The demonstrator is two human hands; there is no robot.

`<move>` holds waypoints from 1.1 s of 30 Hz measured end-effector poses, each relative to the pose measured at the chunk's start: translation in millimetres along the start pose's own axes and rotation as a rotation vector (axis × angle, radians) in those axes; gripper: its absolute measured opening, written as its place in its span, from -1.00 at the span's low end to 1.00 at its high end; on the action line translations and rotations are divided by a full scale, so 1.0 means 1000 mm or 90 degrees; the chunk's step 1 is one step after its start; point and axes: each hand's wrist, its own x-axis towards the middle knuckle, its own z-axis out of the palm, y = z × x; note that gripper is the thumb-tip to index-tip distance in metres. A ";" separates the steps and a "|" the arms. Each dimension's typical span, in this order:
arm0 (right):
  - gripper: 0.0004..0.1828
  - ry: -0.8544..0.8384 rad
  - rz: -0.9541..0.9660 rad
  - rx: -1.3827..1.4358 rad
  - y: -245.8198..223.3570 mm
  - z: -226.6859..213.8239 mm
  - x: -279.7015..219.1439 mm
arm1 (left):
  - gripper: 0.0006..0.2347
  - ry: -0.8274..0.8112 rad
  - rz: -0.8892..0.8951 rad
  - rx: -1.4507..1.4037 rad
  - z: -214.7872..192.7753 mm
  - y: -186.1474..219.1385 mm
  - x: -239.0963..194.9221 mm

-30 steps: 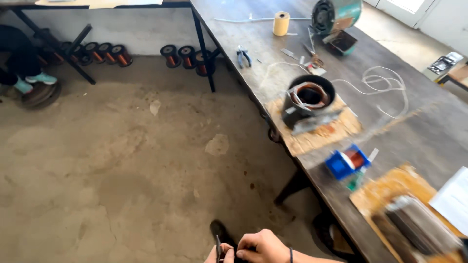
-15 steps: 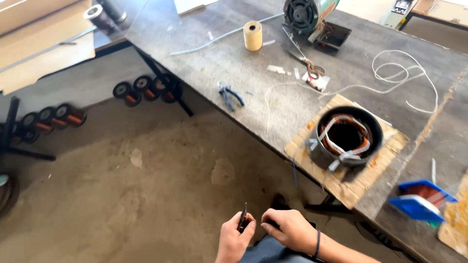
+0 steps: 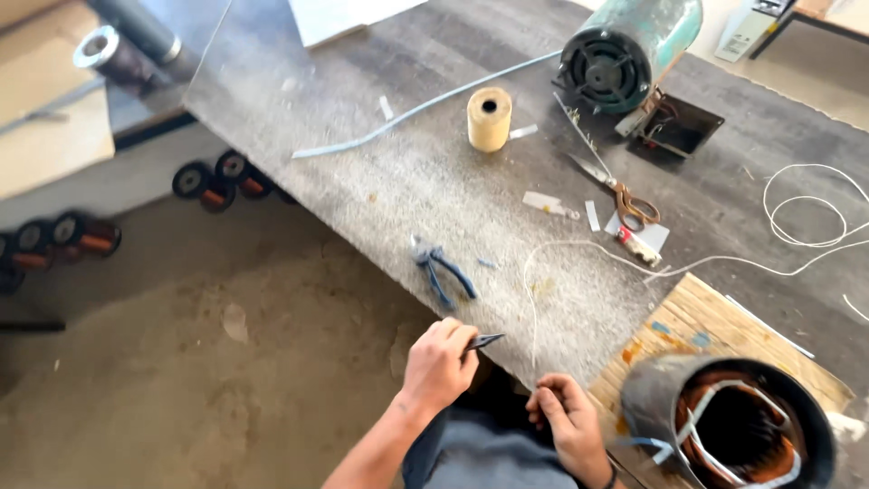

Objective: Stripping insulation from wires and preparing them for connection to a motor stator on a workshop bench

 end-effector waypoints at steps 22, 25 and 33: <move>-0.85 0.461 0.037 -0.259 -0.064 0.117 0.076 | -0.67 -0.171 0.568 0.069 -0.033 -0.240 0.282; -0.84 0.343 0.096 -0.596 -0.079 0.132 0.073 | -0.85 -0.202 0.600 -0.224 -0.050 -0.163 0.259; -0.74 0.150 -0.119 -0.708 -0.081 0.144 0.081 | -0.66 -0.563 0.432 -0.233 -0.003 -0.106 0.156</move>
